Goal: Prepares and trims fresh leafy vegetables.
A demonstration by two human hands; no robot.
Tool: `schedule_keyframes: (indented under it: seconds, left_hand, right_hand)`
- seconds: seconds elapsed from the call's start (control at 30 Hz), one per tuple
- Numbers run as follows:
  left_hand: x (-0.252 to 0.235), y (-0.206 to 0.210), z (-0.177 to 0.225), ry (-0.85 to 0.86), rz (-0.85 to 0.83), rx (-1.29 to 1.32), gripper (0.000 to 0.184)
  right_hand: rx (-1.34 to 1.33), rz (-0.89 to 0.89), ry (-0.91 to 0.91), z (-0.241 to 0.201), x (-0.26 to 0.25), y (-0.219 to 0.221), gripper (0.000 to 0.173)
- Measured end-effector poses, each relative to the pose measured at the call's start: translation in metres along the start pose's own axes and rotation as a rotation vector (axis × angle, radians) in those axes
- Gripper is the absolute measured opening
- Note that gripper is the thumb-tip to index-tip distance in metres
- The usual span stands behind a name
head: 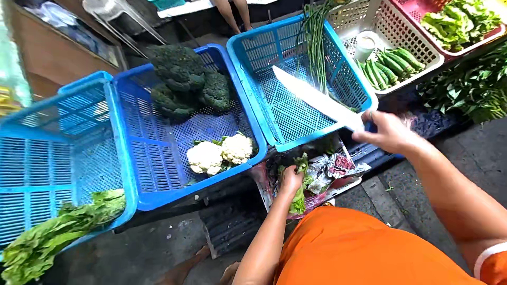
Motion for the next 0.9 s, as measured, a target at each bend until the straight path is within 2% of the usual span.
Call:
schedule_keyframes:
  seconds: [0.1,0.17,0.27,0.37,0.6,0.73,0.8,0.9]
  left_hand:
    - [0.004,0.005,-0.001,0.026,0.021,0.071,0.035]
    - [0.008,0.009,0.001,0.012,0.074,0.133,0.036]
    - [0.01,0.02,0.0,0.007,0.158,0.275,0.037]
    - [0.013,0.025,0.003,-0.068,0.124,0.266,0.027]
    - [0.02,0.03,0.008,-0.114,0.141,0.298,0.034]
    - [0.023,0.031,0.007,-0.117,0.209,0.33,0.029]
    - [0.025,0.028,0.006,-0.111,0.235,0.33,0.025]
    - [0.025,0.017,0.003,-0.062,0.276,0.382,0.023]
  right_hand:
    - [-0.219,-0.22,-0.157,0.007,0.035,0.047,0.033]
    - [-0.143,-0.314,-0.201,0.009,0.047,0.076,0.029]
    - [0.094,-0.311,-0.214,0.015,0.051,0.112,0.03]
    - [0.259,-0.224,-0.22,0.026,0.047,0.138,0.034]
    - [0.344,-0.258,-0.131,0.02,0.04,0.154,0.036]
    - [0.363,-0.32,-0.097,0.018,0.035,0.156,0.036]
    - [0.379,-0.383,-0.071,0.032,0.031,0.157,0.037]
    - [0.416,-0.431,0.012,0.078,0.031,0.163,0.041]
Point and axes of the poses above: each hand's wrist, its own x-axis away from the middle knuckle, its own y-axis out of the palm, z = x × y, the point moved 1 cm from there along -x, towards the middle knuckle, and after that the axes turned 3 degrees about y, right-handed, at the moved point
